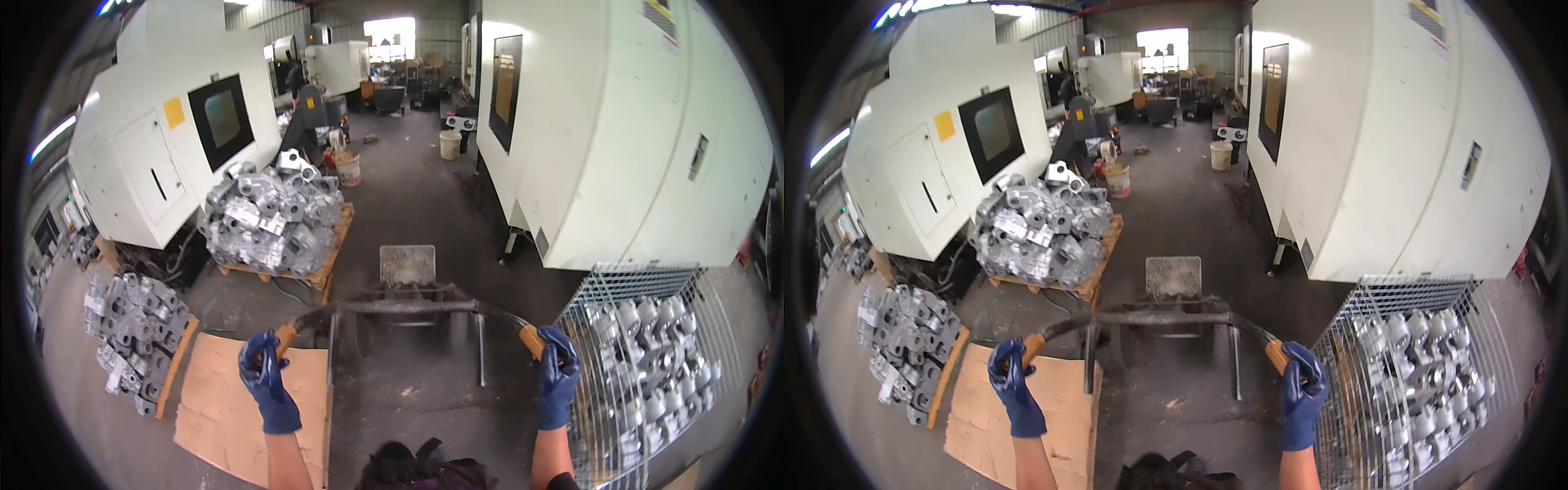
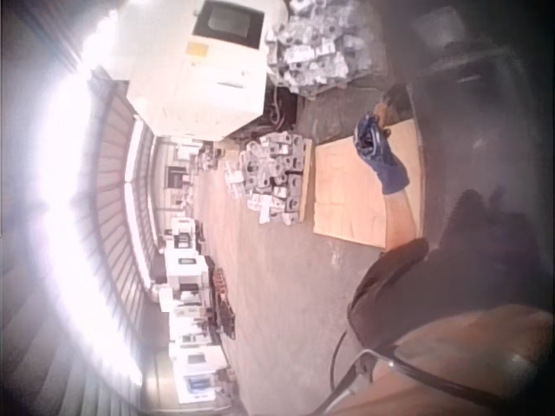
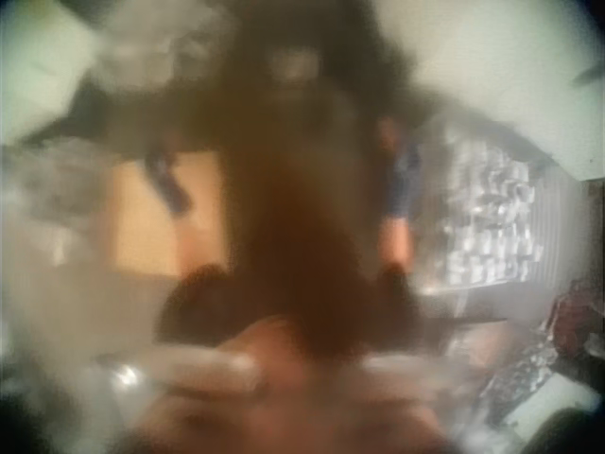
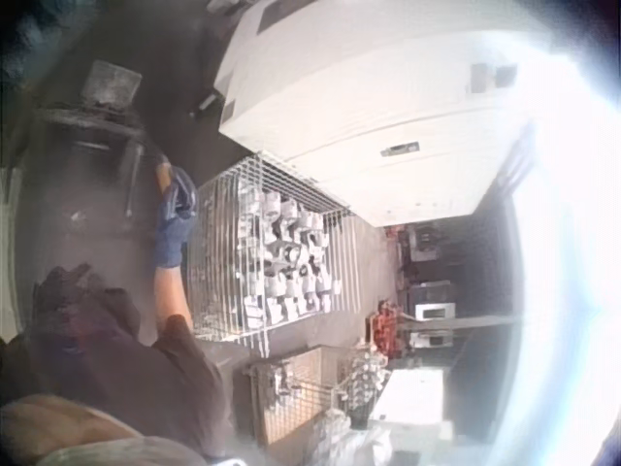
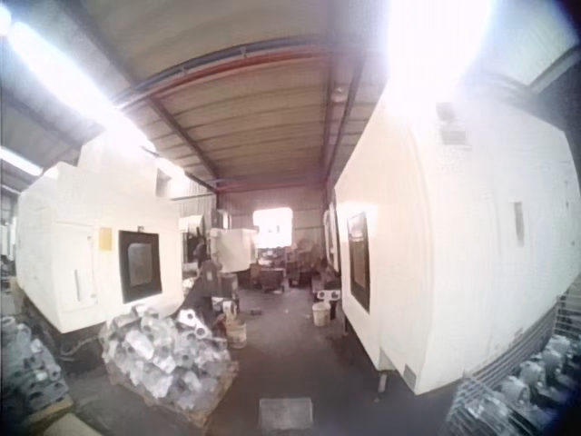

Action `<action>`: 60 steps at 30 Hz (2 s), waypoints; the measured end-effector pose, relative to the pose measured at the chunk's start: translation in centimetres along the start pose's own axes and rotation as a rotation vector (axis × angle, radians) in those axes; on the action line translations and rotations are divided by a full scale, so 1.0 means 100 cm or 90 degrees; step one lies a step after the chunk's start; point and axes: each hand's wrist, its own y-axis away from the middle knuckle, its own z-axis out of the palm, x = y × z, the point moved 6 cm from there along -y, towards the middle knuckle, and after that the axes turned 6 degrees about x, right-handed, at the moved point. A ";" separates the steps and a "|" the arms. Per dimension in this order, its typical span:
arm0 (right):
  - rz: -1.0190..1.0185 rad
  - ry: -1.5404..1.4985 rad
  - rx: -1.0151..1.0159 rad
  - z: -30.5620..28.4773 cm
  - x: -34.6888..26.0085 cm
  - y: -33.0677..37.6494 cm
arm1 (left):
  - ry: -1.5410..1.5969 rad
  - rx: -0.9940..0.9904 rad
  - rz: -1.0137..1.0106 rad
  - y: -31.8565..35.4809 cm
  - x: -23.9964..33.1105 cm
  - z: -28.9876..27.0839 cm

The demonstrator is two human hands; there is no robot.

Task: The person pushes a hand truck through a fabrication floor, stops to pick up a metal casting, and places it on the hand truck. They then transport the metal casting to a CNC machine, open the sliding door, and place the metal part onto the machine worktable.

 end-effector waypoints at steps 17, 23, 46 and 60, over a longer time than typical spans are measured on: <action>0.041 0.065 0.098 0.377 0.238 -0.431 | 0.005 -0.108 0.016 -0.332 -0.255 0.491; -0.030 0.050 0.129 0.532 0.311 -0.581 | -0.038 -0.062 0.059 -0.460 -0.337 0.653; -0.024 0.058 0.107 1.016 0.650 -1.190 | 0.047 -0.440 0.243 -0.903 -0.653 1.306; 0.021 -0.055 0.066 1.327 0.826 -1.518 | 0.009 -0.157 0.107 -1.169 -0.827 1.661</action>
